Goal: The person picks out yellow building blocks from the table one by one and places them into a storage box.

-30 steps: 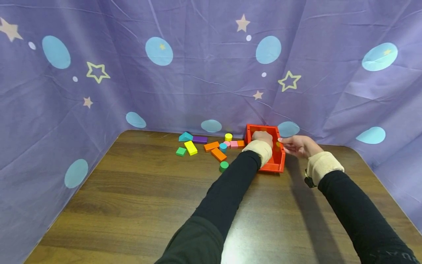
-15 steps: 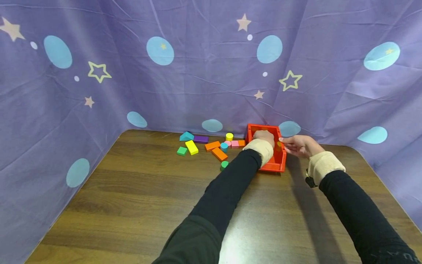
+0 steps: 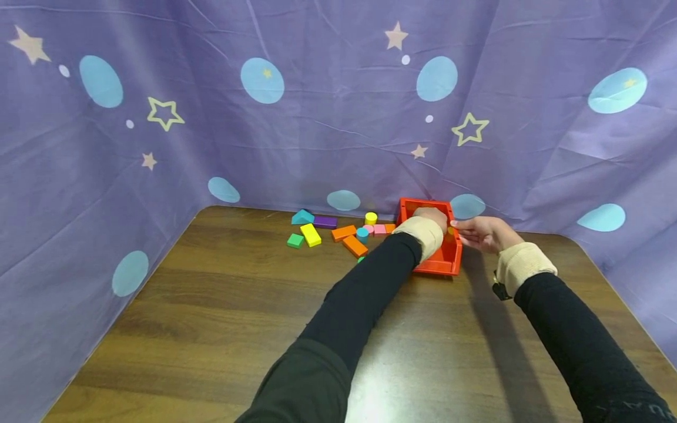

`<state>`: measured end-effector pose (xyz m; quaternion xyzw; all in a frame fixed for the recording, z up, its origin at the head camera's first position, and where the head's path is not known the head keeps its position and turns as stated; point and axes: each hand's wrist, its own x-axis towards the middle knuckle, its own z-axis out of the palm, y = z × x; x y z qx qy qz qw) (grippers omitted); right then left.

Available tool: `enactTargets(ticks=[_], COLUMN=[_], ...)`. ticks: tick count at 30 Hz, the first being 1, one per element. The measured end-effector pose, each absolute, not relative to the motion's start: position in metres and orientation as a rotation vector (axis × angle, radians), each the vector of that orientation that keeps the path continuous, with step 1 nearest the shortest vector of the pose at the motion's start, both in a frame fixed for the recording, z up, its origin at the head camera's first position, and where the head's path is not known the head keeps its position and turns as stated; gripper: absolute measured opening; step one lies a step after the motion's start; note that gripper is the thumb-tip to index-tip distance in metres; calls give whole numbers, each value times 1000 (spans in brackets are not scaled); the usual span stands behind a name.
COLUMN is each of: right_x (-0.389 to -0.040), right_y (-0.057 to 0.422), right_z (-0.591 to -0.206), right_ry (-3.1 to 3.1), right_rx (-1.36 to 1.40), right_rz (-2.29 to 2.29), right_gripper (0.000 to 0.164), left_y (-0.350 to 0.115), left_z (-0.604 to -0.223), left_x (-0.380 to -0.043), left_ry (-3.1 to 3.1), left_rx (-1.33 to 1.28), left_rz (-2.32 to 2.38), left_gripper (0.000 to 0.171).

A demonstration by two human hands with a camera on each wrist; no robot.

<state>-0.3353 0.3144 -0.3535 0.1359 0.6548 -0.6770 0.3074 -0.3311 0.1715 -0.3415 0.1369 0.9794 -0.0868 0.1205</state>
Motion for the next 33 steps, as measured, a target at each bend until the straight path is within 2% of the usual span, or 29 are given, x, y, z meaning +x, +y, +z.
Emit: enactTargets(ticks=[6, 10, 14, 20, 27, 30, 33], right_x=[-336, -337, -336, -336, -338, -338, -337], right_y=[317, 318, 317, 317, 317, 318, 317], right_z=[-356, -356, -356, -357, -355, -355, -354], right_ry=[1727, 1734, 1739, 1716, 1729, 1732, 1736], right_rx=[348, 353, 366, 367, 325, 323, 329], right_rz=[-1782, -1776, -1781, -1796, -1753, -1747, -1745], right_gripper=[38, 39, 39, 37, 44, 45, 44], left_y=[165, 157, 146, 136, 128, 122, 112], left_z=[-335, -320, -301, -280, -259, -252, -247], left_x=[-331, -314, -291, -283, -298, -304, -309], left_ry=[2791, 2811, 2845, 2804, 2720, 2711, 2713], left_rx=[610, 740, 854, 928, 891, 879, 899], left_rz=[-312, -419, -419, -421, -440, -403, -397], left_gripper=[33, 32, 23, 13, 44, 47, 41])
